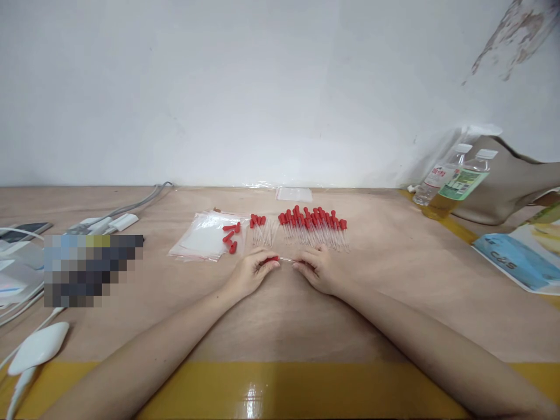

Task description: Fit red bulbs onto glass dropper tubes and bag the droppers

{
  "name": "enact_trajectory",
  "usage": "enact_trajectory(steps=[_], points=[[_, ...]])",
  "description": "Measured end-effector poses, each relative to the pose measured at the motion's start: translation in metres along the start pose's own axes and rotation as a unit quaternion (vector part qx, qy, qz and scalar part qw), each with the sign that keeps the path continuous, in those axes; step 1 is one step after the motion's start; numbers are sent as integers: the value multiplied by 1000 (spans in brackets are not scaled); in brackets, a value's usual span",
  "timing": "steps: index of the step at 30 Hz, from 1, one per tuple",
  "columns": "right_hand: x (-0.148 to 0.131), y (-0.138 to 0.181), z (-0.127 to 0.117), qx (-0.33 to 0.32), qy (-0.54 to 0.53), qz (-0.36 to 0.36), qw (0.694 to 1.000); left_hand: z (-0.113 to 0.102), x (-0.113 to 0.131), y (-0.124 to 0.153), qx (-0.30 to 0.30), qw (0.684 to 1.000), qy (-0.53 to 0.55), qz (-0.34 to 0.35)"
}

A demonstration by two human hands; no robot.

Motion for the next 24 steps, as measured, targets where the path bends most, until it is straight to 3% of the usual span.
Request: enact_trajectory(steps=[5, 11, 17, 24], points=[[9, 1, 0, 13, 49, -70, 996, -2, 6, 2, -61, 993, -60, 86], [15, 1, 2, 26, 111, -119, 986, 0, 4, 5, -138, 981, -107, 80], [5, 3, 0, 46, 174, -131, 975, 2, 7, 5, -142, 970, -180, 77], [-2, 1, 3, 74, 163, -139, 974, 4, 9, 4, -121, 959, -216, 136]])
Point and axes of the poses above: each hand's wrist, its own y-axis away from the middle knuckle, its own z-axis out of the palm, x = y × z, the point moved 1 cm from there along -y, towards the middle knuckle, and after that the axes turned 12 degrees about y, right-handed, at the moved point
